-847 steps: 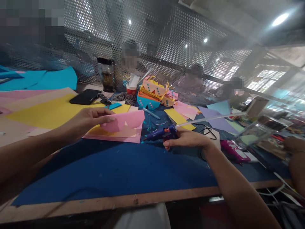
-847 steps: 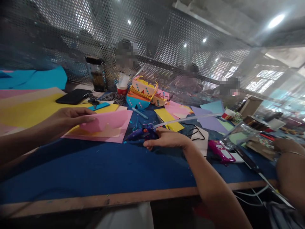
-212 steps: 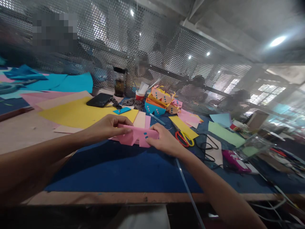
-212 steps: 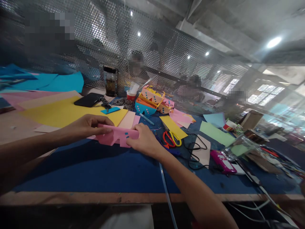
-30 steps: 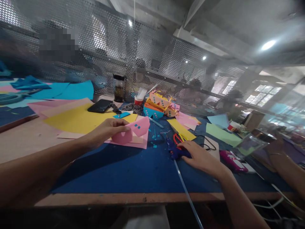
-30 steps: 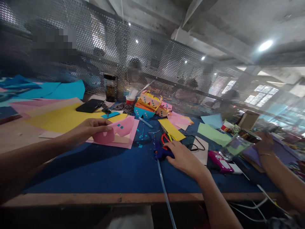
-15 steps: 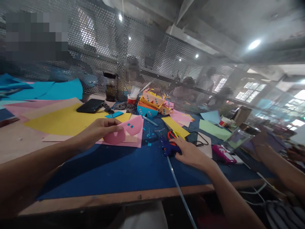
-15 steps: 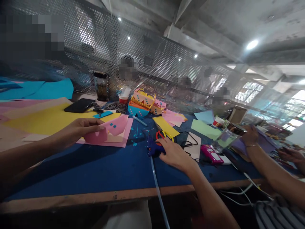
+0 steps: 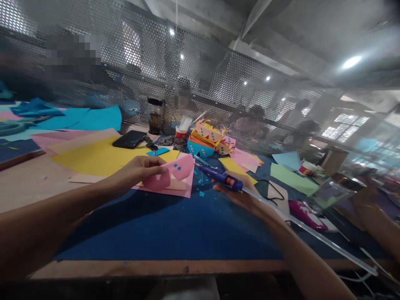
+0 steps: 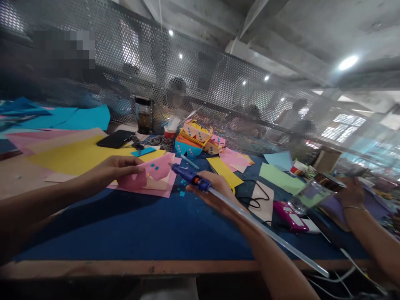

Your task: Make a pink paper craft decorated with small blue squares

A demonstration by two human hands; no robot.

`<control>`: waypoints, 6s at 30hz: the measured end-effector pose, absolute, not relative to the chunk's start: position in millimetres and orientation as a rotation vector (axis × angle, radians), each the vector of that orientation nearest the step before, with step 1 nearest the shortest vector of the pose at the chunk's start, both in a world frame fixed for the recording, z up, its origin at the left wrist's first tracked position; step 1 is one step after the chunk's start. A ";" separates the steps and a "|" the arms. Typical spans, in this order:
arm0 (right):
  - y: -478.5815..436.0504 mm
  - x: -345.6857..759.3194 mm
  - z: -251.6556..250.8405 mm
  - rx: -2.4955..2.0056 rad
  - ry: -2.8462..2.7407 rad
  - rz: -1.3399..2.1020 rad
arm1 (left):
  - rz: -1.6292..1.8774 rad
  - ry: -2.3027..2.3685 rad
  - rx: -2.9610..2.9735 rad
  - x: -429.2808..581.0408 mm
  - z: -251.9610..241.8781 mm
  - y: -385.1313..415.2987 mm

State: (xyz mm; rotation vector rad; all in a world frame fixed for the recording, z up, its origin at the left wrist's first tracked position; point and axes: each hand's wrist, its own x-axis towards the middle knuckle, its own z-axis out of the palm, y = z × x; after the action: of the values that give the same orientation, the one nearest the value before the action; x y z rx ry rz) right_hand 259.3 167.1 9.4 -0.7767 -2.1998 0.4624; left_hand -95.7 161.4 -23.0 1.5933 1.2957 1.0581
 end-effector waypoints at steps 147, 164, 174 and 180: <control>176.4 309.2 -1.6 -1.341 -2.058 1.040 | 1.194 1.350 1.103 -97.6 -10.3 157.4; 179.9 300.3 0.3 -1.531 -2.259 0.750 | 1.100 1.438 1.228 -102.8 -15.0 158.5; 184.6 294.5 -11.4 -1.520 -2.277 0.755 | 1.080 1.415 1.247 -102.5 -17.0 157.6; 191.5 297.2 -19.9 -1.540 -2.266 0.731 | 1.095 1.407 1.257 -99.8 -14.3 155.2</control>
State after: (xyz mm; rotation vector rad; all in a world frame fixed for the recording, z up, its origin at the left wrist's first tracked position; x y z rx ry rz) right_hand 297.2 191.5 -19.9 -1.5397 -2.2655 0.7313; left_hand -99.8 155.2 -14.3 1.2570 1.4073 1.0953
